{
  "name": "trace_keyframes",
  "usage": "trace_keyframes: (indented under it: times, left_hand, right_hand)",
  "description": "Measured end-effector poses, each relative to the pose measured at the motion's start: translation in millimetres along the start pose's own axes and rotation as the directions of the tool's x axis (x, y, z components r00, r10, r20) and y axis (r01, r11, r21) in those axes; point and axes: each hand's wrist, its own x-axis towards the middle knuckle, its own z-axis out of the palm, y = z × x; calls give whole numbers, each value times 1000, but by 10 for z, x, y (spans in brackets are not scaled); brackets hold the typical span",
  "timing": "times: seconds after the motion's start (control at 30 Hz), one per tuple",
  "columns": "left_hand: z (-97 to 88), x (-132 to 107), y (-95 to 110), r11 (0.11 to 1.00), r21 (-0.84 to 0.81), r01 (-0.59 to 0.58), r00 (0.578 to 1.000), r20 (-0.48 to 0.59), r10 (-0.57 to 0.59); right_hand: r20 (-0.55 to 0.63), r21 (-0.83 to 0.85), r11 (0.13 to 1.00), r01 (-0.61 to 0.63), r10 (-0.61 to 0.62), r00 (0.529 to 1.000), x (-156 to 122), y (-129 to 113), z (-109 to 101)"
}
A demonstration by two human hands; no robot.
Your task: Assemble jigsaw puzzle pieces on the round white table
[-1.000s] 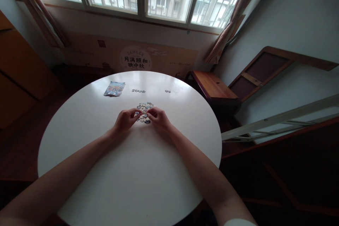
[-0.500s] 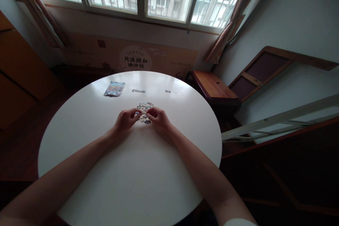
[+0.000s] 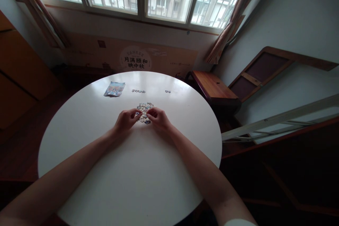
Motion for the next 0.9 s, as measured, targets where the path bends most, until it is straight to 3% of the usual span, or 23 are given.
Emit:
trace_keyframes:
  times: [0.9]
  left_hand:
    - [-18,4,26,1000,-1,-4,1000,13,4]
  right_hand:
    - [5,-22,1000,-5,5,1000,4,15,2]
